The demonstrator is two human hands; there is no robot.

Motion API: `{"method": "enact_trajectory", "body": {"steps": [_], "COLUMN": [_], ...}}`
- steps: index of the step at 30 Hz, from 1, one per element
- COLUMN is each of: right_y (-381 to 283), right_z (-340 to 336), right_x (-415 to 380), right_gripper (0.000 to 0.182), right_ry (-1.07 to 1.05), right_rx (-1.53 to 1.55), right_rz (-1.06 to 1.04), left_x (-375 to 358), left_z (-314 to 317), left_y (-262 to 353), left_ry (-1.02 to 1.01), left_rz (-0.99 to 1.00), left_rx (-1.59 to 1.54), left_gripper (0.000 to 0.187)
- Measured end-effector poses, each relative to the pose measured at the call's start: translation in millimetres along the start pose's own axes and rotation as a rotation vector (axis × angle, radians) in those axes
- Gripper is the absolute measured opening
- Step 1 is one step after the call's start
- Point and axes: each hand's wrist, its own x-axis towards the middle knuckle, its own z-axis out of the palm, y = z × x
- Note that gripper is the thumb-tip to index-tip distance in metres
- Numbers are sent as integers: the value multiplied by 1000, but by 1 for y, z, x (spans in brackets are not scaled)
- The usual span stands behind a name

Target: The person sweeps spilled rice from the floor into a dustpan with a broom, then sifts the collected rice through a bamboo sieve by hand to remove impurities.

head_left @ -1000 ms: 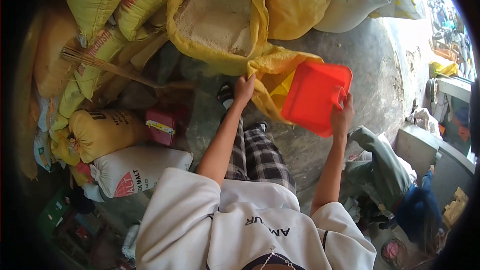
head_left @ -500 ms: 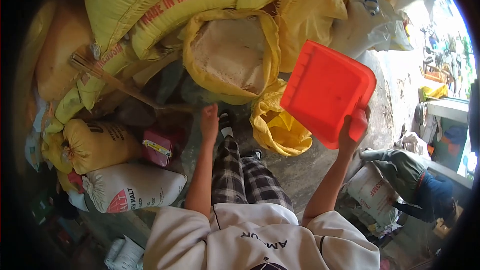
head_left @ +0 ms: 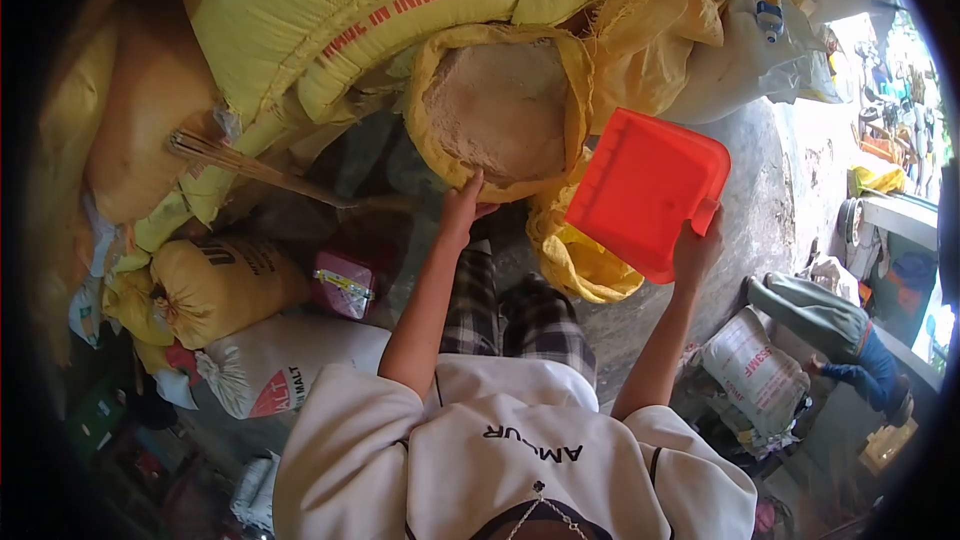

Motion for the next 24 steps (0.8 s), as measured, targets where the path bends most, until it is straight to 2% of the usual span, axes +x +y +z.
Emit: {"method": "enact_trajectory", "body": {"steps": [3, 4, 6, 10, 14, 17, 18, 20, 21, 23, 24], "right_y": [0, 10, 25, -6, -26, -23, -30, -48, -41, -19, -15], "right_z": [-10, -13, -20, -45, -58, -56, -57, -61, -66, -70, -72], "right_x": [-6, -9, -12, -23, -40, -48, -51, -53, -59, -50, -43], "right_gripper": [33, 33, 34, 34, 35, 38, 38, 45, 45, 53, 54], "right_ry": [54, 71, 87, 105, 27, -62, -90, -144, -197, -138, -212], "right_rx": [7, 13, -22, -13, 25, 91, 85, 172, 162, 11, 128], "right_rz": [12, 18, -18, 52, 20, -16, -36, -88, -99, -381, -368], "left_x": [5, 9, 21, 25, -7, 58, 48, 27, 7, -31, -40], "left_z": [-13, -20, -39, -22, -2, -29, -30, -7, -14, -37, -56], "left_y": [39, 52, 74, 122, 103, 114, 107, 107, 92, 70, 60], "left_ry": [-103, -96, -91, -114, -137, -75, -51, -234, -190, -162, -116], "left_rz": [27, 7, -14, -12, 43, 1, 0, 14, -2, -43, -30], "left_rx": [-119, -128, -133, -47, -65, -120, -145, 47, 18, -166, -191], "left_gripper": [41, 30, 28, 24, 23, 26, 26, 31, 31, 32, 32]}}
